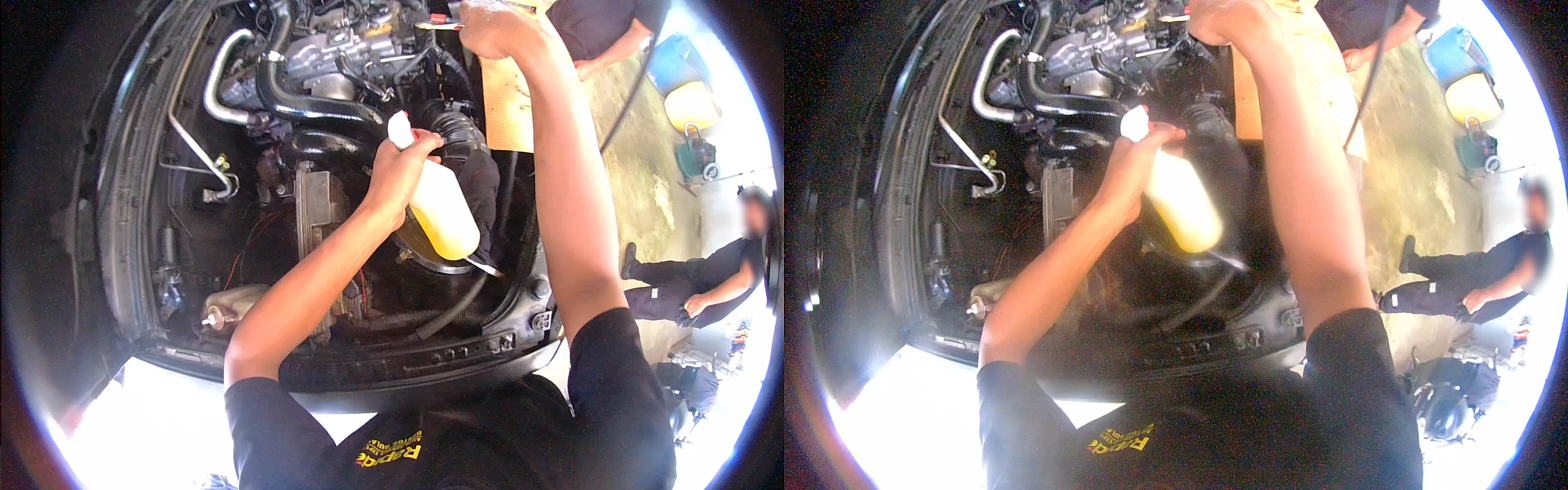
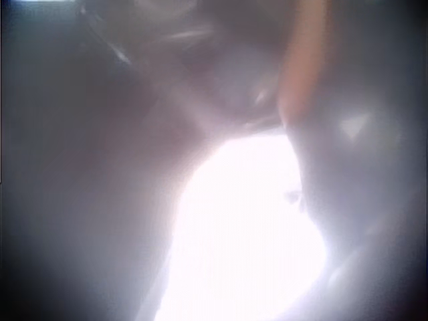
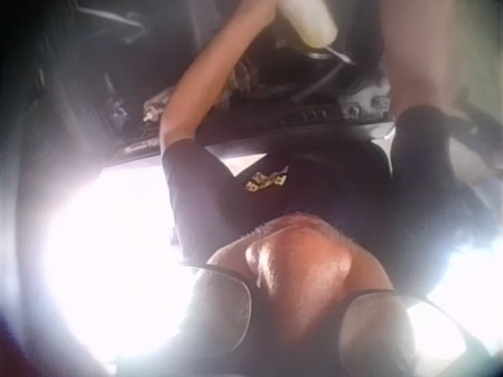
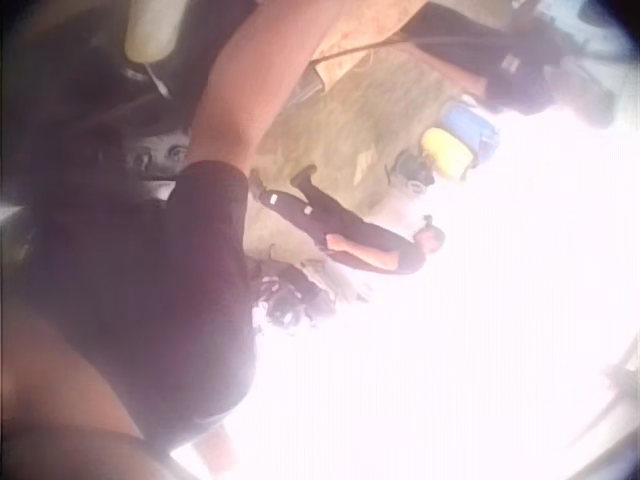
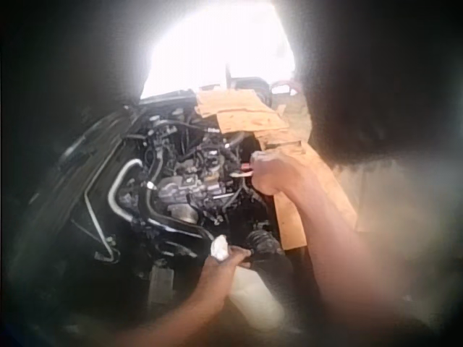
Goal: The person sprays a yellow liquid from a spray bottle onto various parts of a car engine bay and wipes the sprayed areas with a cloth. The person moves around the engine bay to reach different components while another person works nearby.
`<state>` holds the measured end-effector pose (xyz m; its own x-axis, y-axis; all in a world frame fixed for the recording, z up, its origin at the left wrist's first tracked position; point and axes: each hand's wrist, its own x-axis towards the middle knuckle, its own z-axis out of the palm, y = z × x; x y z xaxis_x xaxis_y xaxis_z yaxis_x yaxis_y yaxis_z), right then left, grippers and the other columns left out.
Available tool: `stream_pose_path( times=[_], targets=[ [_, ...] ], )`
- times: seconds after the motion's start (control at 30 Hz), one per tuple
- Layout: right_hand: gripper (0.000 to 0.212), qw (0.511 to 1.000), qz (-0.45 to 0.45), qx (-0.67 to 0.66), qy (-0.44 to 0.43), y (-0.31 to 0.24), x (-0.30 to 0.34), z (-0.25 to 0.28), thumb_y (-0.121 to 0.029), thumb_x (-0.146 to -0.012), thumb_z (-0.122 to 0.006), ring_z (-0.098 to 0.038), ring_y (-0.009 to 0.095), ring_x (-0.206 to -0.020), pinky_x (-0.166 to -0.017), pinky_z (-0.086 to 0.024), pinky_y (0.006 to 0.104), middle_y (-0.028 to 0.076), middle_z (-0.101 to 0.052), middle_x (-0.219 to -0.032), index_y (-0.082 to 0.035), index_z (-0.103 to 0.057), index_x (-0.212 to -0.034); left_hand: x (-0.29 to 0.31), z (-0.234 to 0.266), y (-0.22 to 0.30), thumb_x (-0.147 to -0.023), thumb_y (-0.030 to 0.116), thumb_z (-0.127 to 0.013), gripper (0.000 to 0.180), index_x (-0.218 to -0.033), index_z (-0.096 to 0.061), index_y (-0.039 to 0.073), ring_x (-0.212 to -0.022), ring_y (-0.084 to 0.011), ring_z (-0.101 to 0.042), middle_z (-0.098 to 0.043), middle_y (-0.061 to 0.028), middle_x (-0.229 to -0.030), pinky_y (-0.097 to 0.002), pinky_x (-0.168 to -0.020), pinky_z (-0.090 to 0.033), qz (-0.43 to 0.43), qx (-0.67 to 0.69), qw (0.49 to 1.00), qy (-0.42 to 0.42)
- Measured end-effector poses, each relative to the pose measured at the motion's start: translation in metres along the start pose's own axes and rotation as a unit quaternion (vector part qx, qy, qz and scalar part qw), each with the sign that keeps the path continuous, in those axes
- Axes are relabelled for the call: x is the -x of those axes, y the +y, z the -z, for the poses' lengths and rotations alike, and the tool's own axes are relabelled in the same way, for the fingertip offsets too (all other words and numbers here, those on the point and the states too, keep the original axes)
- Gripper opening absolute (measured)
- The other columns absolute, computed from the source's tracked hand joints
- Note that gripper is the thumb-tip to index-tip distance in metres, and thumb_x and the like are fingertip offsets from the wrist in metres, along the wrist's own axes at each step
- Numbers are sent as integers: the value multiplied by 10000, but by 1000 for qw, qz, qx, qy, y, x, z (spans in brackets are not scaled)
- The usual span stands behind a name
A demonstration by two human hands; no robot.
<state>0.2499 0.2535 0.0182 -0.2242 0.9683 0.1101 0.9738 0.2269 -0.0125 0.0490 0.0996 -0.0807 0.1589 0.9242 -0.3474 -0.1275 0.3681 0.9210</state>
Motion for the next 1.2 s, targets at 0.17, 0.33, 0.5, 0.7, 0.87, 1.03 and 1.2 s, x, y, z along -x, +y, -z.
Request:
stream_pose_path(
  times=[0.17,0.33,0.5,0.7,0.87,1.03,1.2],
  targets=[
    [254,982,19,-19,185,-26,94,49,-147,-918,-627,-760,445,-941,-821,-588,521,272,-766,-1007,32,-727,-1068,2,-14,5,-944,214,-669,261,-1106,-682,10,-769,-223,-696,-727,-113,-988,-409,-660,-599,18,55,998,27],
    [236,972,-47,-149,178,-11,203,25,-162,-1006,-532,-712,540,-978,-904,-560,608,328,-730,-1029,0,-638,-1142,27,-46,10,-946,213,-666,303,-1129,-701,-26,-682,-226,-725,-746,-111,-948,-396,-616,-602,-77,8,995,60],
    [372,948,-125,-281,87,-18,261,-36,-182,-1032,-550,-697,529,-1036,-902,-554,575,360,-706,-1068,-6,-625,-1351,37,-61,6,-900,254,-698,348,-1110,-763,-16,-675,-227,-768,-777,-114,-879,-368,-640,-603,-117,-93,976,157],
    [388,861,-180,-461,120,-42,277,-69,-139,-1003,-548,-720,455,-1125,-985,-537,504,316,-723,-1196,36,-674,-1325,28,-54,-1,-888,312,-732,425,-1100,-738,-57,-777,-267,-777,-787,-152,-982,-394,-652,-601,-121,-158,968,155],
    [370,803,-184,-553,127,-27,248,-106,-148,-968,-652,-731,314,-1126,-989,-528,378,251,-759,-1178,75,-713,-1257,16,-63,-3,-985,326,-730,409,-1186,-714,-30,-810,-269,-781,-791,-135,-1048,-387,-650,-605,-135,-96,984,67],
    [331,804,-184,-556,103,-33,221,-87,-130,-994,-613,-714,247,-949,-888,-535,361,172,-745,-986,85,-722,-1220,30,-72,12,-1031,330,-691,462,-1335,-678,-18,-639,-214,-742,-780,-118,-898,-358,-603,-579,-127,-159,974,103],
    [213,645,-178,-743,13,-31,130,-125,-68,-1018,-527,-581,206,-653,-590,-475,342,88,-601,-758,46,-677,-918,23,-70,61,-1025,355,-699,408,-1164,-742,-26,-631,-171,-723,-759,-84,-823,-331,-620,-559,-143,-261,945,134]
  ],
)
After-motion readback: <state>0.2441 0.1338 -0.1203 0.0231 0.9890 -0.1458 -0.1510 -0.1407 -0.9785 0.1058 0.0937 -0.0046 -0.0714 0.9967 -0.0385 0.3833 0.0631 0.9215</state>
